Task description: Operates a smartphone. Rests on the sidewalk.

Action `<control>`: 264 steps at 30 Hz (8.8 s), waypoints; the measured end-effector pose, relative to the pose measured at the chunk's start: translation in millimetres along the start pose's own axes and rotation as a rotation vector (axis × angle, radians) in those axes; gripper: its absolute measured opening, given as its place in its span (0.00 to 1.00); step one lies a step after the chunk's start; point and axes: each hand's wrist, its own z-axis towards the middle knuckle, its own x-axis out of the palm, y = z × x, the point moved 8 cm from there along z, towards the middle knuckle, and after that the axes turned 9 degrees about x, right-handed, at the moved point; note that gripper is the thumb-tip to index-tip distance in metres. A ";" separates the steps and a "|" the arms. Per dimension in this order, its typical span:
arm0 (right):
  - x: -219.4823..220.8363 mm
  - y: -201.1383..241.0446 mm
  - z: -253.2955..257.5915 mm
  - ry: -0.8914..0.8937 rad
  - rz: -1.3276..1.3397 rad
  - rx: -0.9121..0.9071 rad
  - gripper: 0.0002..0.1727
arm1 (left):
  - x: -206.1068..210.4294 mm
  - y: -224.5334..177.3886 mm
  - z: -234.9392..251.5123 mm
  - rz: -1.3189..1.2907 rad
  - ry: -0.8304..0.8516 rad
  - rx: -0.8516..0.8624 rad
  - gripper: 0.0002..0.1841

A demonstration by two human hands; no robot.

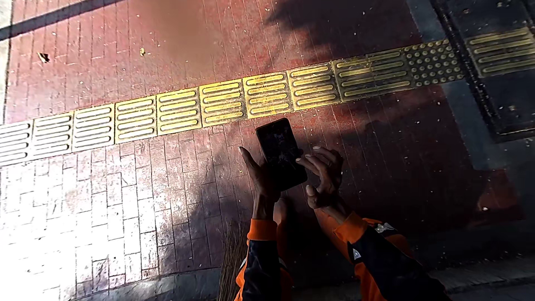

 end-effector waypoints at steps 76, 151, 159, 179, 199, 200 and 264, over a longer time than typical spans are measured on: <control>-9.5 -20.1 17.6 -0.094 0.012 0.171 0.41 | 17.7 8.1 -4.7 0.072 0.185 -0.058 0.67; -10.1 -19.8 18.8 -0.094 0.050 0.182 0.42 | 26.7 14.7 -10.0 0.138 0.140 -0.077 0.60; -9.4 -19.8 19.0 -0.090 0.043 0.178 0.42 | 25.0 15.7 -9.1 0.135 0.136 -0.082 0.60; -9.9 -18.7 19.6 -0.097 0.060 0.172 0.41 | 27.7 16.7 -10.9 0.109 0.165 -0.092 0.60; -10.1 -18.7 20.0 -0.092 0.067 0.177 0.41 | 27.2 16.9 -10.8 0.122 0.156 -0.098 0.62; -9.9 -19.0 19.7 -0.092 0.069 0.177 0.41 | 27.2 17.0 -11.0 0.124 0.154 -0.099 0.62; 45.3 -41.4 5.3 0.934 0.798 0.849 0.60 | 7.1 2.8 -3.8 0.054 0.106 -0.013 0.59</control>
